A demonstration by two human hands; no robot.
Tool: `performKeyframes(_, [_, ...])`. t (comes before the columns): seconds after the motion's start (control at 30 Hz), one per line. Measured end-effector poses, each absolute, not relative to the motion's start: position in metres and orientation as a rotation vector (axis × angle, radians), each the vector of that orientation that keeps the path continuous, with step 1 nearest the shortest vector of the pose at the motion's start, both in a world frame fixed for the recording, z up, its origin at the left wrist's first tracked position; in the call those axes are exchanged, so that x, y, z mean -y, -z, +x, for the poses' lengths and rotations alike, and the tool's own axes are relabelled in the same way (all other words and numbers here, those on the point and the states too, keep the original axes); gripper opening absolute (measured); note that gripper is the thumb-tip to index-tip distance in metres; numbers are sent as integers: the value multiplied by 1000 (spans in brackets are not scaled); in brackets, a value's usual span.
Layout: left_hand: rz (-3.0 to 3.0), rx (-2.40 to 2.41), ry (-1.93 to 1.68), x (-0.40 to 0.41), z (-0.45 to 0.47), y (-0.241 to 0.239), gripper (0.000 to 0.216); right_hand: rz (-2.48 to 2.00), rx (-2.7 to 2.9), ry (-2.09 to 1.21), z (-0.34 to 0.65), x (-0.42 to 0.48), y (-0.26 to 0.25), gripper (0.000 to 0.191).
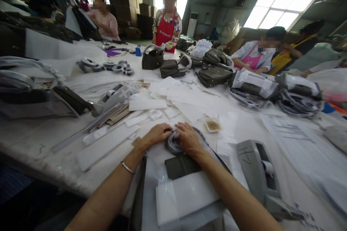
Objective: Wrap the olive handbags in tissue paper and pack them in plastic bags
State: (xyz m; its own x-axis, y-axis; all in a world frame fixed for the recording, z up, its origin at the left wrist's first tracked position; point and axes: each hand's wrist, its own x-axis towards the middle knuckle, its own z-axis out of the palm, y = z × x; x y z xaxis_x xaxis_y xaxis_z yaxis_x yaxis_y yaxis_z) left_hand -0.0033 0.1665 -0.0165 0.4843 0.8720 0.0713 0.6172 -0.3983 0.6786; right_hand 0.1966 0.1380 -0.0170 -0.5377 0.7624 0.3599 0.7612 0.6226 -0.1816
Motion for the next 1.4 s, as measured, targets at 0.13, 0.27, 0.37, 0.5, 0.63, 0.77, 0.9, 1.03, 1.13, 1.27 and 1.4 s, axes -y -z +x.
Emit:
performKeyframes(0.13, [2158, -1276, -530, -164, -2, 16, 30, -1186, 2255, -71, 206, -144, 32, 12])
performKeyframes(0.27, [2182, -1398, -425, -161, 9, 14, 32, -1146, 2222, -102, 209, -143, 38, 11])
performKeyframes(0.37, [2195, -1490, -357, -159, 21, 11, 34, -1099, 2252, -63, 209, -141, 36, 13])
performKeyframes(0.5, [2205, -1579, -325, -157, 30, 5, 27, -1067, 2270, -8, 208, -140, 34, 15])
performKeyframes(0.63, [2254, -1599, -397, -149, 34, -1, 21, -1034, 2275, 89, 205, -143, 36, 16])
performKeyframes(0.77, [2266, -1577, -513, -135, 39, -7, 27, -1038, 2223, 177, 203, -143, 34, 34])
performKeyframes(0.9, [2202, -1473, -594, -130, 30, -10, 30, -1088, 2282, 234, 203, -139, 28, 28])
performKeyframes(1.03, [2017, -1416, -629, -148, 6, -15, 24, -1028, 2280, 255, 201, -134, 20, 25])
performKeyframes(1.13, [1871, -1377, -547, -163, -6, -17, 45, -950, 2216, 276, 199, -129, 12, 31])
performKeyframes(1.27, [1734, -1213, -378, -168, -2, -18, 46, -876, 2146, 284, 199, -124, 6, 31])
performKeyframes(1.4, [1680, -1189, -393, -169, 6, -20, 31, -812, 2161, 268, 200, -121, 3, 32])
